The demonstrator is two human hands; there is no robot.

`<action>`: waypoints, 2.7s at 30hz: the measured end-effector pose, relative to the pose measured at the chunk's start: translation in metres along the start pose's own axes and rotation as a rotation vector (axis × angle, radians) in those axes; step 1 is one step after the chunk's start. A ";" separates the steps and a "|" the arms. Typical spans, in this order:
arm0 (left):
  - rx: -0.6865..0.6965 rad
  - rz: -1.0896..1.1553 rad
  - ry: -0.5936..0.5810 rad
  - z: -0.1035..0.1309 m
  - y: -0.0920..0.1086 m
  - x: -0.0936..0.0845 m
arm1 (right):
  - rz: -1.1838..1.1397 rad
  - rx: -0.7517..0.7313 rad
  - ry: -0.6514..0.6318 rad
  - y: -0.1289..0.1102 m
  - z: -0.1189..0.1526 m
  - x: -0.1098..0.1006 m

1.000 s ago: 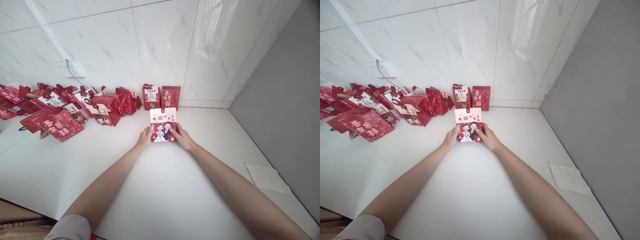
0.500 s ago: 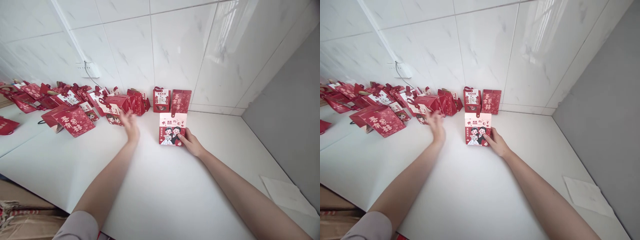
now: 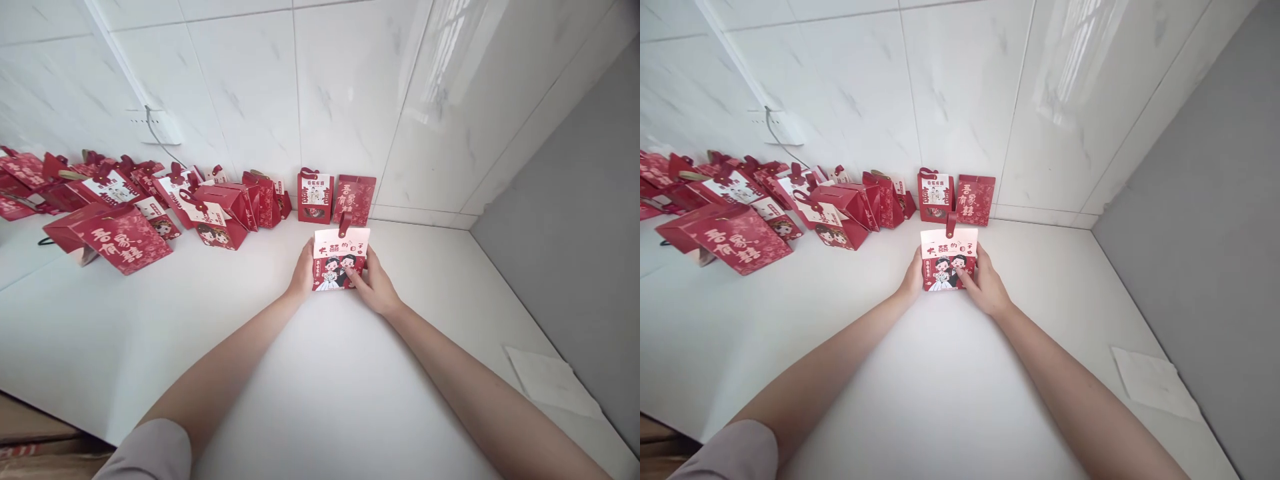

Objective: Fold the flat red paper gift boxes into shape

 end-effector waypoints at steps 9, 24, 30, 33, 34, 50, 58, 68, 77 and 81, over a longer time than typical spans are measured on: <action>-0.108 -0.021 -0.127 0.006 -0.003 -0.010 | -0.039 0.000 0.027 0.000 -0.004 -0.008; 0.126 -0.171 0.012 0.003 0.012 -0.018 | 0.144 0.201 0.140 0.025 -0.008 -0.014; 0.069 -0.244 -0.119 0.004 0.009 -0.010 | 0.087 0.155 0.046 0.021 -0.009 -0.010; -0.022 -0.207 0.052 -0.002 0.003 -0.026 | 0.015 0.052 0.089 0.010 -0.008 -0.012; -0.053 -0.181 0.096 -0.003 0.000 -0.031 | -0.010 0.027 0.089 0.007 -0.007 -0.011; 0.183 -0.242 -0.087 -0.005 0.012 -0.019 | 0.136 -0.151 0.018 -0.005 -0.003 -0.003; 0.253 -0.305 -0.093 -0.003 0.019 -0.019 | 0.168 -0.247 0.063 -0.011 -0.002 -0.004; 0.485 -0.509 -0.179 0.013 0.044 -0.014 | 0.372 -0.512 -0.031 -0.040 0.009 0.007; 0.634 -0.577 -0.150 0.032 0.067 -0.004 | 0.228 -0.399 0.189 -0.050 0.016 -0.008; 0.598 -0.607 -0.134 0.029 0.062 -0.004 | 0.041 -0.114 0.472 -0.032 0.019 -0.019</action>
Point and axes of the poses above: each hand's wrist, its own z-axis away from the middle knuckle, its own x-axis out of the palm, y = z × x, the point moved 6 cm from there along -z, towards the middle knuckle, and after that the axes turned 2 degrees about -z, right-handed, at the moved point
